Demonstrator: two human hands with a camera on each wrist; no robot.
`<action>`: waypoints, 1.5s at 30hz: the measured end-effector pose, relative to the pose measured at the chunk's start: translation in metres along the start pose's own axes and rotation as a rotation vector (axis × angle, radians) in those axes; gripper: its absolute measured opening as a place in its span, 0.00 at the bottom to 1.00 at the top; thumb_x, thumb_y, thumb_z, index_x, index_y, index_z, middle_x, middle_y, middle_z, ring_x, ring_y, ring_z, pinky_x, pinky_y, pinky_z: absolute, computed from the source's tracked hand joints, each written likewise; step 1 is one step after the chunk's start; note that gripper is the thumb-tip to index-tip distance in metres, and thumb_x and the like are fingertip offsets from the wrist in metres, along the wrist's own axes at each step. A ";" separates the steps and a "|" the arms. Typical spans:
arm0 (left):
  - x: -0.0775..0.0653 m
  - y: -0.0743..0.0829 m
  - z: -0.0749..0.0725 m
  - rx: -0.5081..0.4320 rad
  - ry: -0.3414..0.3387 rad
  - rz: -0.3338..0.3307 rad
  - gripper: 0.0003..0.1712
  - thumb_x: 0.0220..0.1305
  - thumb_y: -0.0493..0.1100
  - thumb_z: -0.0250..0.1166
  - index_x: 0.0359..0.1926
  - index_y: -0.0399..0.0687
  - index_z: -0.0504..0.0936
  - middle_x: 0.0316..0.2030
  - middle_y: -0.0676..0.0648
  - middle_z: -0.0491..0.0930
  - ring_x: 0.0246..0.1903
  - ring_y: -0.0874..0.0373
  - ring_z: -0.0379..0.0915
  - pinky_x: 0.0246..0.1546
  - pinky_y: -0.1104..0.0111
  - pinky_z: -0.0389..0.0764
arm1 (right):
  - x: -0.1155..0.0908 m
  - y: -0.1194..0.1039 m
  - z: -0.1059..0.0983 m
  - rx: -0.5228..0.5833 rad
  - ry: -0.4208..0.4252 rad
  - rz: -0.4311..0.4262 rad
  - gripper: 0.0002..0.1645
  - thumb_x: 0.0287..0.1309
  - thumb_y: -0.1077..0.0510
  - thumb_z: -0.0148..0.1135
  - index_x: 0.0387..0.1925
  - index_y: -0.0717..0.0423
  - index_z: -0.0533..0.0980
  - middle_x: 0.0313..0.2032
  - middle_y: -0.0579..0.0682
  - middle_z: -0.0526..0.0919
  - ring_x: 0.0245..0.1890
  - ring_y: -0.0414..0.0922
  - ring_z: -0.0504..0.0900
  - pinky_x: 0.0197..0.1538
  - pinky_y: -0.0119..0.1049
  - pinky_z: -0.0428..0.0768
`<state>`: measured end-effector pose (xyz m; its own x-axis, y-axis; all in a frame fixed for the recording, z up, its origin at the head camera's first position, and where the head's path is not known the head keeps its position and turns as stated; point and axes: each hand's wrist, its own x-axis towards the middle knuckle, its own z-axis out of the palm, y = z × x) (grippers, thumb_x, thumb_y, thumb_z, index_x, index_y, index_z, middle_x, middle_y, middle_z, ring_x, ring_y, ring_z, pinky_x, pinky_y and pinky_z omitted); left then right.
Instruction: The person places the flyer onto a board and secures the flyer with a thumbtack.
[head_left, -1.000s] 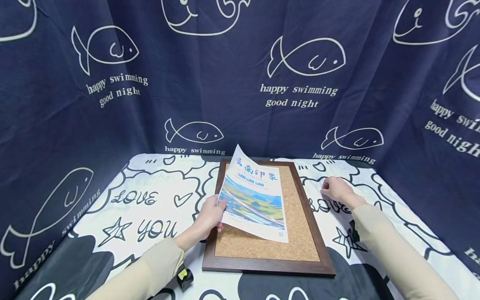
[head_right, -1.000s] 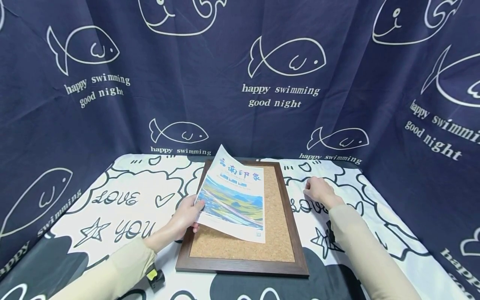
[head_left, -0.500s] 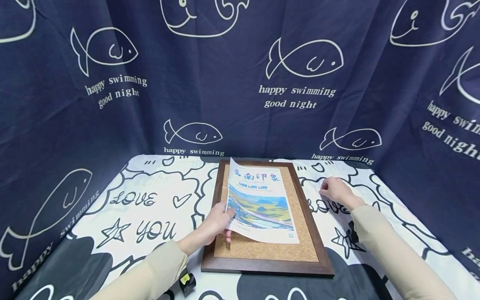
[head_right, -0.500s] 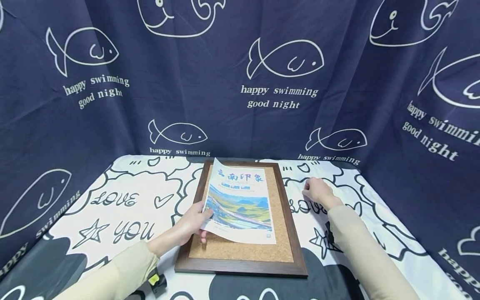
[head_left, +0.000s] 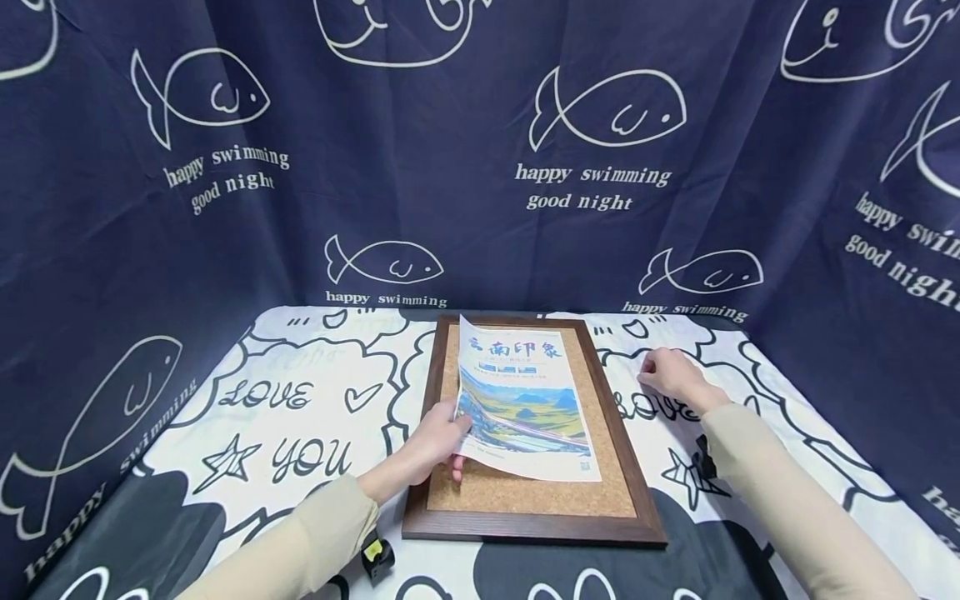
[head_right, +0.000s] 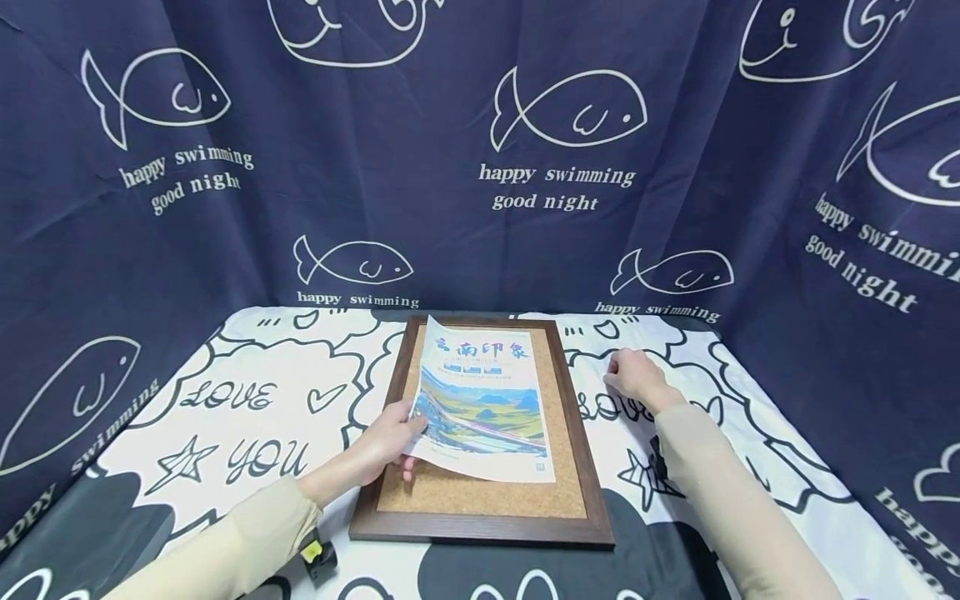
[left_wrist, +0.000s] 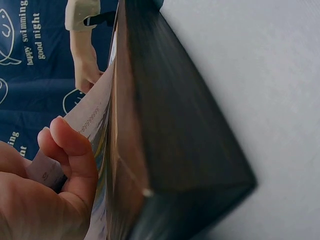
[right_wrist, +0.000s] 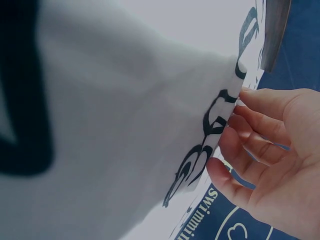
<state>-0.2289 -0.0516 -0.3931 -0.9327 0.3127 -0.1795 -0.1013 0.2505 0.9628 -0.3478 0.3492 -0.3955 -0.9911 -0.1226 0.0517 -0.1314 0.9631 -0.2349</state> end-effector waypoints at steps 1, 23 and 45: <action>0.000 0.000 0.000 -0.001 -0.004 0.002 0.16 0.74 0.37 0.41 0.55 0.34 0.69 0.21 0.46 0.79 0.08 0.63 0.65 0.12 0.68 0.77 | 0.000 0.000 -0.001 0.001 0.000 -0.004 0.07 0.55 0.59 0.63 0.26 0.59 0.80 0.27 0.54 0.84 0.26 0.47 0.76 0.31 0.41 0.73; 0.003 -0.005 0.002 -0.001 -0.008 0.003 0.17 0.75 0.38 0.43 0.58 0.35 0.67 0.23 0.44 0.80 0.07 0.63 0.64 0.10 0.70 0.74 | 0.000 -0.002 0.001 -0.014 0.009 0.011 0.08 0.57 0.59 0.63 0.27 0.60 0.80 0.28 0.55 0.84 0.27 0.46 0.76 0.31 0.42 0.73; -0.001 0.001 -0.020 0.498 0.143 0.111 0.13 0.67 0.46 0.57 0.37 0.40 0.70 0.14 0.54 0.64 0.12 0.62 0.56 0.14 0.72 0.56 | -0.002 0.003 -0.003 0.289 0.126 0.002 0.07 0.51 0.65 0.66 0.30 0.66 0.78 0.23 0.54 0.85 0.20 0.40 0.81 0.25 0.27 0.72</action>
<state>-0.2346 -0.0702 -0.3881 -0.9699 0.2427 -0.0185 0.1454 0.6389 0.7554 -0.3464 0.3527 -0.3935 -0.9833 -0.0731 0.1665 -0.1482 0.8530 -0.5004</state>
